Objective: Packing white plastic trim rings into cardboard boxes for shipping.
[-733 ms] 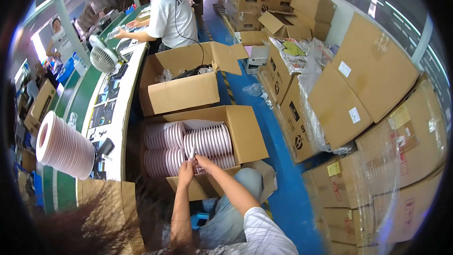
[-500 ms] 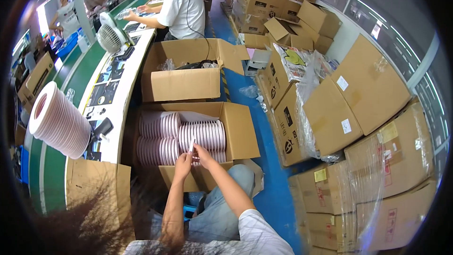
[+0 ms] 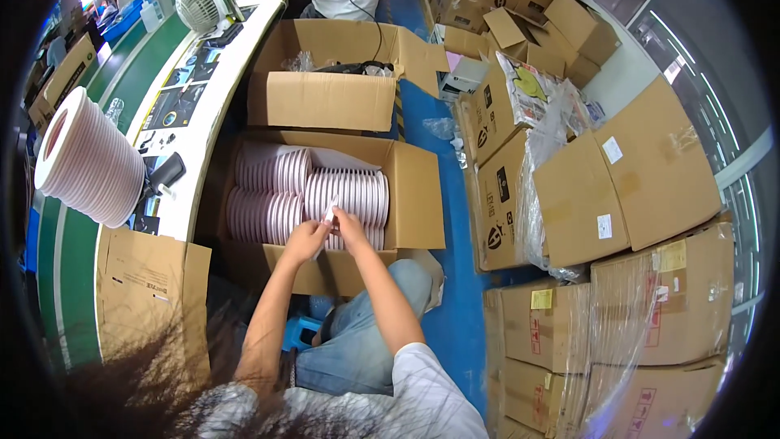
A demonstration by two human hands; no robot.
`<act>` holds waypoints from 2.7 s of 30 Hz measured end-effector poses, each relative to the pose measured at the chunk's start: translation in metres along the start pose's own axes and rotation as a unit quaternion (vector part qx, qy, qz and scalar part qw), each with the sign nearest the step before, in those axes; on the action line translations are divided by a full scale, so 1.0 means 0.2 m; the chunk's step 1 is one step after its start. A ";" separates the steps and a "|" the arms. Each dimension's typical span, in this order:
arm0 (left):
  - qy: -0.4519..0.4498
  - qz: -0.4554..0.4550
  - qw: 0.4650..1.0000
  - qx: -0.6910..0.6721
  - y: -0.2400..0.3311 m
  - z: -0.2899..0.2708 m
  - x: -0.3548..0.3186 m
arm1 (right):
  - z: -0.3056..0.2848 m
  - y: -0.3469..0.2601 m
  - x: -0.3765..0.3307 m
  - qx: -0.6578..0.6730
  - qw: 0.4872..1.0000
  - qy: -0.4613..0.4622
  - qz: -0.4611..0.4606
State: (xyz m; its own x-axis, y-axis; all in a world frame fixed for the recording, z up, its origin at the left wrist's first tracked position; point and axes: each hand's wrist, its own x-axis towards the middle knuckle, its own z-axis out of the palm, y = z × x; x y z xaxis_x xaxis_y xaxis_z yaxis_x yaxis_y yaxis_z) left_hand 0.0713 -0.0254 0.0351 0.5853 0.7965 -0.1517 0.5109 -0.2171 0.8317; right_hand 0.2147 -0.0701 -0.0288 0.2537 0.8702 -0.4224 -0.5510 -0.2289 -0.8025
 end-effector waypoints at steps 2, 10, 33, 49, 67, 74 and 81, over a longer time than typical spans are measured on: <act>0.014 -0.005 1.000 0.009 -0.03 -0.02 0.02 | 0.01 0.01 0.04 -0.007 1.000 -0.008 -0.016; 0.167 -0.080 0.954 -0.237 -0.22 -0.15 0.09 | -0.09 -0.01 0.15 -0.017 0.997 0.050 -0.050; 0.123 -0.141 0.858 -0.478 -0.28 -0.39 0.05 | -0.04 -0.14 0.10 -0.004 0.977 -0.028 -0.210; 0.151 -0.086 0.959 -0.225 -0.20 -0.36 0.10 | -0.01 -0.23 0.07 -0.417 0.874 0.176 -0.178; 0.139 0.041 0.987 0.073 -0.08 -0.24 0.27 | -0.03 -0.30 0.07 -0.415 0.884 0.007 -0.217; 0.098 -0.027 0.988 0.118 -0.08 -0.30 0.25 | -0.01 -0.31 0.03 -0.408 0.893 -0.045 -0.186; 0.151 0.014 0.987 0.055 -0.08 -0.30 0.25 | -0.04 -0.36 0.02 -0.366 0.896 -0.173 -0.181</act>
State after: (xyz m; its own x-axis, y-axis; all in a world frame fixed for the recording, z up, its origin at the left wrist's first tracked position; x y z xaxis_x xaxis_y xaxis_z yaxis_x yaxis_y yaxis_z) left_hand 0.0548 0.0521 0.0463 0.3941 0.9176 0.0514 0.5723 -0.2887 0.7675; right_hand 0.2626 -0.0533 0.0235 -0.0218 0.9995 -0.0242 0.2198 -0.0188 -0.9754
